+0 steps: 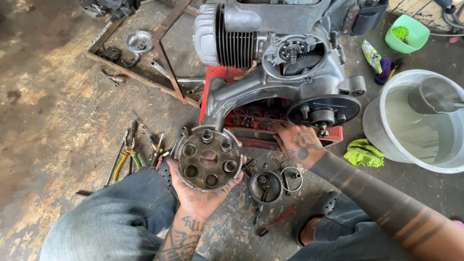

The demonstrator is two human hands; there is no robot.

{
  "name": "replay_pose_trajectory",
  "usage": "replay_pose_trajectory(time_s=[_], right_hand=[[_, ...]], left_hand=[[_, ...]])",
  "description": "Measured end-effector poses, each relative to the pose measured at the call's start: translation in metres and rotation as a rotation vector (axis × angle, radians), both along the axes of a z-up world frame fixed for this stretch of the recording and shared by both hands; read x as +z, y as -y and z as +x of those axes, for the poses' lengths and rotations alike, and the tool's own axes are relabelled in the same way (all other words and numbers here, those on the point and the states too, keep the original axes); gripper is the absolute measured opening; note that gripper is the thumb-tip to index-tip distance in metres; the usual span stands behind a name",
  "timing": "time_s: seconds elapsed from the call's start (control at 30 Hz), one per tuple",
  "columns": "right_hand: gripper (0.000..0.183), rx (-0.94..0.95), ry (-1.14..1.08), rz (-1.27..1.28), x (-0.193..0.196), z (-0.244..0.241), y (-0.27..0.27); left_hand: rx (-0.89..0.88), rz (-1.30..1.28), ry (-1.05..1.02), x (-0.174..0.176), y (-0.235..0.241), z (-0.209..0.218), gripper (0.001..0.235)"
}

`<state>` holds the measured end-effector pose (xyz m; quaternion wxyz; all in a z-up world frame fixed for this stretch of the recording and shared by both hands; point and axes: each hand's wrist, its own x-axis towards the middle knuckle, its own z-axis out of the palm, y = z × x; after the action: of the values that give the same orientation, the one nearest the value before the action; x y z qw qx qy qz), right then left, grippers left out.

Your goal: Cleaning and assembling motorcycle engine components

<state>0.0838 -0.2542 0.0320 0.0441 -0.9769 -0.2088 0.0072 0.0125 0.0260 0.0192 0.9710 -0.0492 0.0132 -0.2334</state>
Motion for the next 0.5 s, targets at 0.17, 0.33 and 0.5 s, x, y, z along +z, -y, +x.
replay_pose_trajectory(time_s=[0.17, 0.33, 0.5], right_hand=[[0.021, -0.041, 0.068, -0.114, -0.014, 0.011, -0.007], [0.018, -0.069, 0.021, -0.143, -0.033, 0.018, -0.005], [0.02, -0.077, 0.004, -0.156, -0.036, 0.021, -0.007]], left_hand=[[-0.087, -0.071, 0.0, -0.01, 0.003, -0.003, 0.102], [-0.07, -0.06, 0.021, -0.017, 0.002, -0.006, 0.1], [-0.036, -0.025, 0.027, -0.017, 0.002, -0.007, 0.093]])
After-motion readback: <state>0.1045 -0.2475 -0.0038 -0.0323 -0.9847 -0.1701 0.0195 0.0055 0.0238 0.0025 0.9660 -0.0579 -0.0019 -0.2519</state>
